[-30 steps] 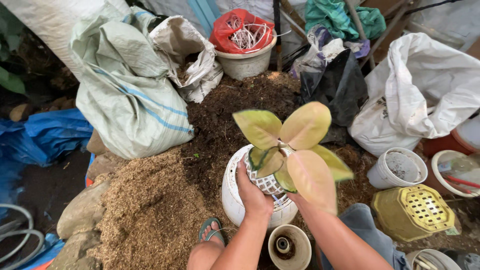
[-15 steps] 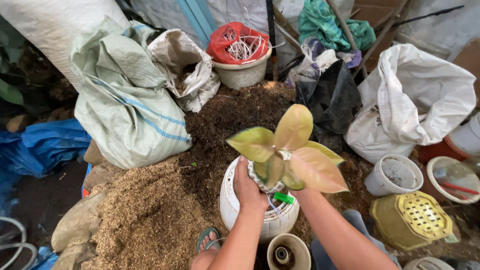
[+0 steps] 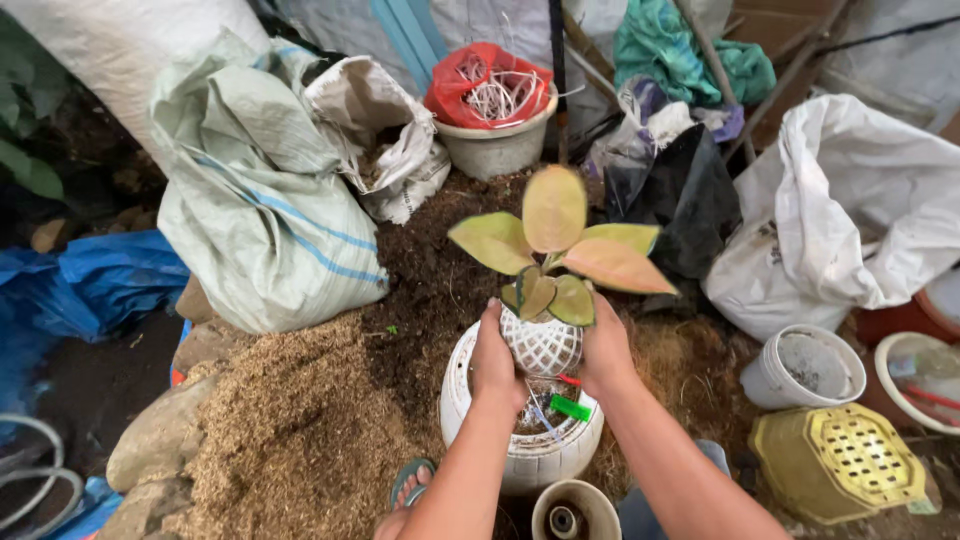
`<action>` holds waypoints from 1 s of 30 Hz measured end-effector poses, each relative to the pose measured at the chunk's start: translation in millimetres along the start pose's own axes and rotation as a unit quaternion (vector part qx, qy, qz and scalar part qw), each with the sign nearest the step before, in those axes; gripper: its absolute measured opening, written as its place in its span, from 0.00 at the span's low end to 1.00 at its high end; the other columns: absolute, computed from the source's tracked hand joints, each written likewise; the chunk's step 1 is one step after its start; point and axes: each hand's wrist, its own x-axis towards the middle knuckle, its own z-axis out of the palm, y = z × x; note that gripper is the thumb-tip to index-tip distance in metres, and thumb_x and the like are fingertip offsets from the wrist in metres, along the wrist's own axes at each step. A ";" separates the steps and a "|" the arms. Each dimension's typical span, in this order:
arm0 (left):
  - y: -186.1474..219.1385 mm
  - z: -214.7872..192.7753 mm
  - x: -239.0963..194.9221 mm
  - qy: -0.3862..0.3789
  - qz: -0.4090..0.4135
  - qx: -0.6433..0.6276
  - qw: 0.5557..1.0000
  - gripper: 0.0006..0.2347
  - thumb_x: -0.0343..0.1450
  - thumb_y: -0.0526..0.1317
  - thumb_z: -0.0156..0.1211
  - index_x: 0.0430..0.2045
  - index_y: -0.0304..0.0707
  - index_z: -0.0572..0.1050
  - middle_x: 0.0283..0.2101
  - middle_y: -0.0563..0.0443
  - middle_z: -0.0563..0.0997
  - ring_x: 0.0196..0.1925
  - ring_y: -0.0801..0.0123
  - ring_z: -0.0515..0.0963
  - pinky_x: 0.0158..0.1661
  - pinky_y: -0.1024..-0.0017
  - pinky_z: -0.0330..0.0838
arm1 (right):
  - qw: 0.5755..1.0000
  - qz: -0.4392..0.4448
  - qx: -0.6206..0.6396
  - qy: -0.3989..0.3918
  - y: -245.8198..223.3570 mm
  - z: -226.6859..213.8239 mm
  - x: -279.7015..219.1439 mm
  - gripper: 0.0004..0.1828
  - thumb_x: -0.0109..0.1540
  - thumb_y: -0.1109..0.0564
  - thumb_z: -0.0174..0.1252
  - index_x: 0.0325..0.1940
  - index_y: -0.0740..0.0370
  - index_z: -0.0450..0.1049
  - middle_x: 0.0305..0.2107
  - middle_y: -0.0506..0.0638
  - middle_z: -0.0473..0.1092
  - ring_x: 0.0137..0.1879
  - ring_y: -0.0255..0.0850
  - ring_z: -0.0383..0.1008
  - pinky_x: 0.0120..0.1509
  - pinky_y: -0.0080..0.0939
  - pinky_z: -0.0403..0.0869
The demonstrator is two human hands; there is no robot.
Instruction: The person wraps a white plastic string around a spherical root ball containing a small plant, securing it into a lattice pattern. They use scissors to trim excess string and rotate the ball to adjust the wrapping.
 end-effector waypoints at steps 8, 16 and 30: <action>-2.9 -23.5 4.3 -0.031 0.045 0.011 0.998 0.19 0.75 0.49 0.45 0.50 0.35 0.75 0.48 0.46 0.84 0.45 0.63 0.85 0.46 0.61 0.80 | 0.999 -0.031 0.009 0.030 11.2 5.8 -35.9 0.25 0.67 0.47 0.52 0.66 0.57 0.65 0.53 0.48 0.71 0.55 0.39 0.74 0.58 0.48 0.75; -8.6 -33.1 -10.7 0.026 0.019 0.015 0.999 0.19 0.75 0.49 0.47 0.51 0.34 0.75 0.49 0.45 0.84 0.46 0.62 0.85 0.47 0.61 0.79 | 0.999 0.013 0.040 0.018 20.8 2.2 -40.2 0.27 0.67 0.44 0.50 0.65 0.63 0.68 0.55 0.51 0.74 0.57 0.41 0.76 0.59 0.46 0.76; -2.1 -24.5 -13.8 0.045 0.103 0.075 0.991 0.12 0.74 0.44 0.55 0.44 0.35 0.70 0.44 0.44 0.80 0.47 0.64 0.81 0.49 0.61 0.76 | 0.993 0.098 0.060 -0.013 22.5 -18.5 8.0 0.28 0.66 0.41 0.50 0.59 0.66 0.71 0.51 0.58 0.76 0.52 0.48 0.79 0.56 0.52 0.78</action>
